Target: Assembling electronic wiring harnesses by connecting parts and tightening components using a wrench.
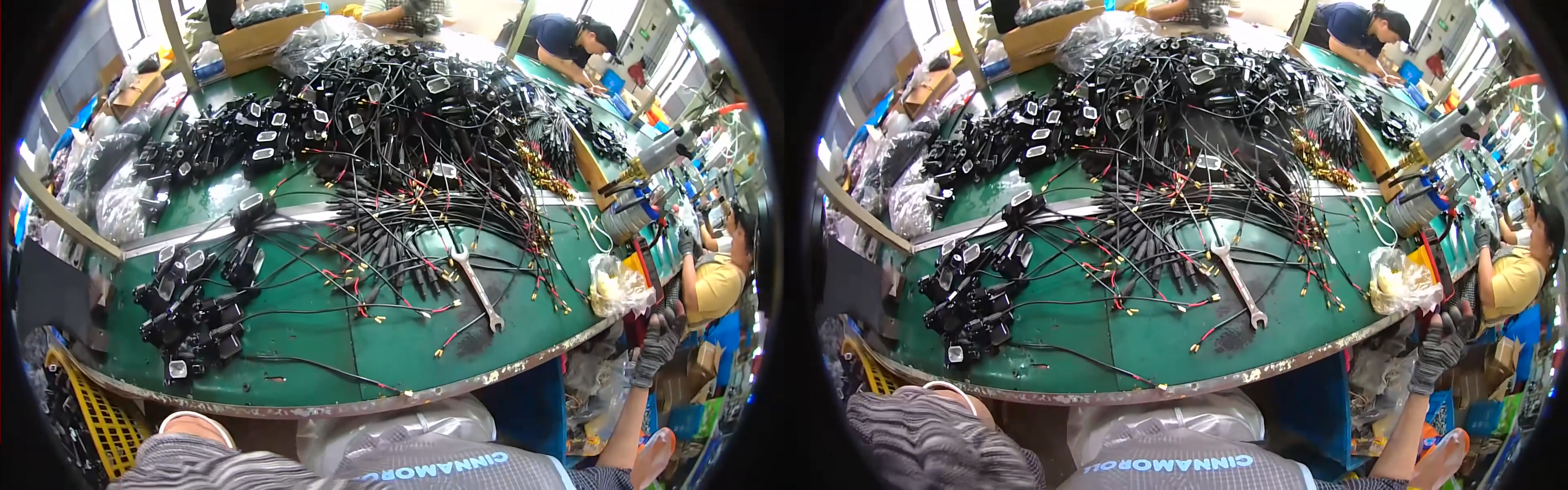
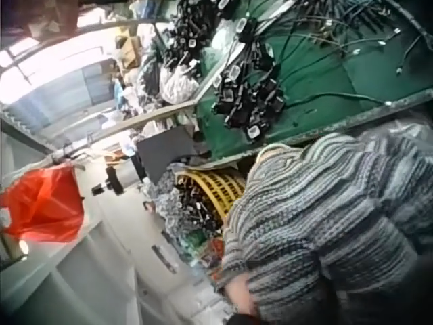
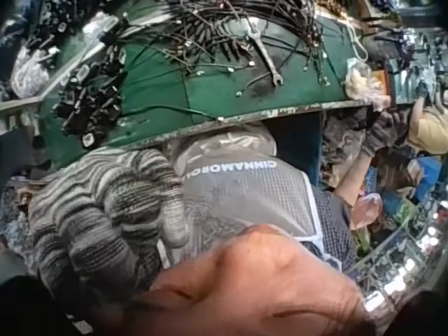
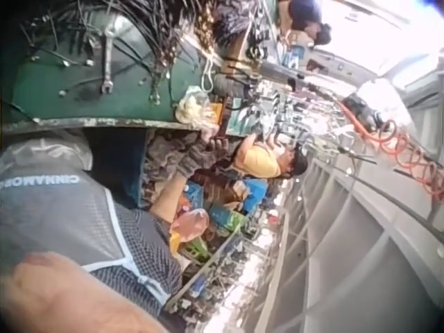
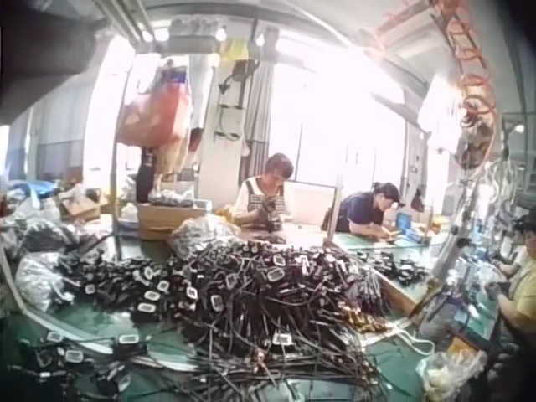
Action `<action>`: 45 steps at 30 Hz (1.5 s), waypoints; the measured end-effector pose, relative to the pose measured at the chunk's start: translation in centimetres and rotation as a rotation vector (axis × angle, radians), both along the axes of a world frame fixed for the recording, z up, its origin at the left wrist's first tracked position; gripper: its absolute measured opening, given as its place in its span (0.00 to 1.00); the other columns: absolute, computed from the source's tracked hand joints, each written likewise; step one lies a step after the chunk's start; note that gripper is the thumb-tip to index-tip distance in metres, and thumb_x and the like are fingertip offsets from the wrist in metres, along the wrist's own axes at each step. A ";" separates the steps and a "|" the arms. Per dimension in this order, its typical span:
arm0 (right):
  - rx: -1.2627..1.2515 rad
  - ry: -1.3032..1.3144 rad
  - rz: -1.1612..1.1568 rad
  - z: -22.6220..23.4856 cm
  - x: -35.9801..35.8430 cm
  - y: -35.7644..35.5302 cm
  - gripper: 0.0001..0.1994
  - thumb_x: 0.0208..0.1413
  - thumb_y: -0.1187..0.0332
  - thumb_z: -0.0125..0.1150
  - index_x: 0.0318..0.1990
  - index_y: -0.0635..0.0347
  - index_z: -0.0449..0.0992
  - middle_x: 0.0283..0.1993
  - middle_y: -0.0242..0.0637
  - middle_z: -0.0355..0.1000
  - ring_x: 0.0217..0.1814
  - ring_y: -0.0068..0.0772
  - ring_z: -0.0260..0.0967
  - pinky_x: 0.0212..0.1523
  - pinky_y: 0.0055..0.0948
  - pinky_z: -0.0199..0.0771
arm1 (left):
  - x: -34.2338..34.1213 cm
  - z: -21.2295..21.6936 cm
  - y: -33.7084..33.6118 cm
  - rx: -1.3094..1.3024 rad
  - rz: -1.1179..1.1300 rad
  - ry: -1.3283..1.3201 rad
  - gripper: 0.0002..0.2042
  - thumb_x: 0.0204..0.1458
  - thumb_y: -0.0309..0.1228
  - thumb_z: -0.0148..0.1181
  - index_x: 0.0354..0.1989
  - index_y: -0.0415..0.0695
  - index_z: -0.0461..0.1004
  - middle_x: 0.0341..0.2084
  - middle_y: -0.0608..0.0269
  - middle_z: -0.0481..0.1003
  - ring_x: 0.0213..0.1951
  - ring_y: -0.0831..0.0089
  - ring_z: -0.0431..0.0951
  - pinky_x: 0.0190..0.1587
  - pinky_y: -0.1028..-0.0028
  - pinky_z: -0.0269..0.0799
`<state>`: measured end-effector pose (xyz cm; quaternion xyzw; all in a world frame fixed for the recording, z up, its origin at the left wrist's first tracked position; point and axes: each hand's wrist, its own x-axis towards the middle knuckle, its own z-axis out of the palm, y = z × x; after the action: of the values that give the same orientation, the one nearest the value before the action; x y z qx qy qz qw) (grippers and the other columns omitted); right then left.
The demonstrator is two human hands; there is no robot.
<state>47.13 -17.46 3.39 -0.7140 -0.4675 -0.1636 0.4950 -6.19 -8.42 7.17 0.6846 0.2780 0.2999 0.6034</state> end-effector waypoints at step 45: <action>-0.302 1.828 0.995 -0.7 -22.4 18.4 0.12 0.52 0.59 0.43 0.31 0.59 0.65 0.34 0.44 0.68 0.31 0.32 0.69 0.23 0.22 0.70 | 1.9 -7.6 6.9 1.073 0.524 0.655 0.11 0.43 0.30 0.55 0.36 0.43 0.68 0.27 0.56 0.69 0.27 0.65 0.70 0.25 0.72 0.67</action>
<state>24.75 0.90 2.72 -0.3476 -0.1722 0.7192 0.5765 -4.27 -1.52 -0.45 0.8546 0.4158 0.3099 -0.0275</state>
